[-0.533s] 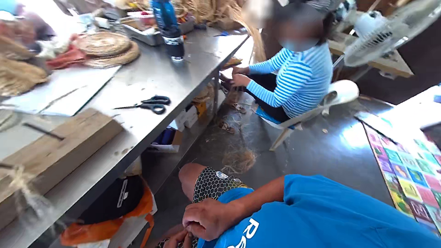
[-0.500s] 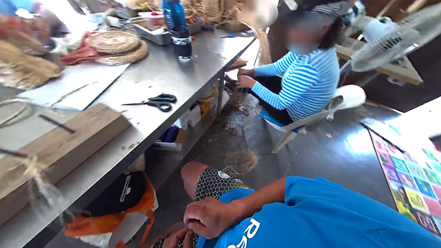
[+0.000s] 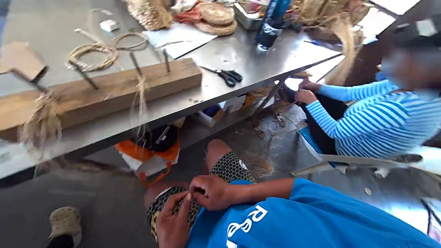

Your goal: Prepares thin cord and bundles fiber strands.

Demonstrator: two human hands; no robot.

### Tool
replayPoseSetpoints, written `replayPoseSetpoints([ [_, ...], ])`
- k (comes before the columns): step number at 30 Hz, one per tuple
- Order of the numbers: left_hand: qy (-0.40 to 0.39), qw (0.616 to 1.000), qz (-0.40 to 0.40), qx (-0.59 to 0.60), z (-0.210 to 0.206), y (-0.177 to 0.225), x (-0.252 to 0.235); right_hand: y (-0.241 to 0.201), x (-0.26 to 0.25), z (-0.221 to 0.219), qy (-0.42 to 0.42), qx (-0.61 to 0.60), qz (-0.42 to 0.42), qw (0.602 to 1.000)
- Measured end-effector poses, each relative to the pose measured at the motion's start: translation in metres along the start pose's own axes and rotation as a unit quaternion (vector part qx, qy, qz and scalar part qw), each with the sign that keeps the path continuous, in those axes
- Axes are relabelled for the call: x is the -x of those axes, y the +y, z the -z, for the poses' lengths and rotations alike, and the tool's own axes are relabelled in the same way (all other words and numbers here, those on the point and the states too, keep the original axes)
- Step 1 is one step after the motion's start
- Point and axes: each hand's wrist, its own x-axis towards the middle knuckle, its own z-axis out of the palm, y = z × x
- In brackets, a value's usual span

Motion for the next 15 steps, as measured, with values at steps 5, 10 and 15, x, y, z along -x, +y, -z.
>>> replayPoseSetpoints([
  [5, -0.012, 0.998, 0.053, 0.042, -0.002, 0.001, -0.004, 0.008, 0.000, 0.005, 0.042, -0.019, 0.042, 0.998],
  [10, -0.067, 0.991, 0.065, -0.094, -0.005, 0.010, -0.017, 0.011, 0.004, 0.017, 0.083, -0.036, 0.055, 0.994],
  [15, -0.071, 0.984, 0.128, -0.099, -0.001, 0.031, -0.012, 0.002, 0.006, 0.019, 0.061, -0.104, -0.006, 0.993],
])
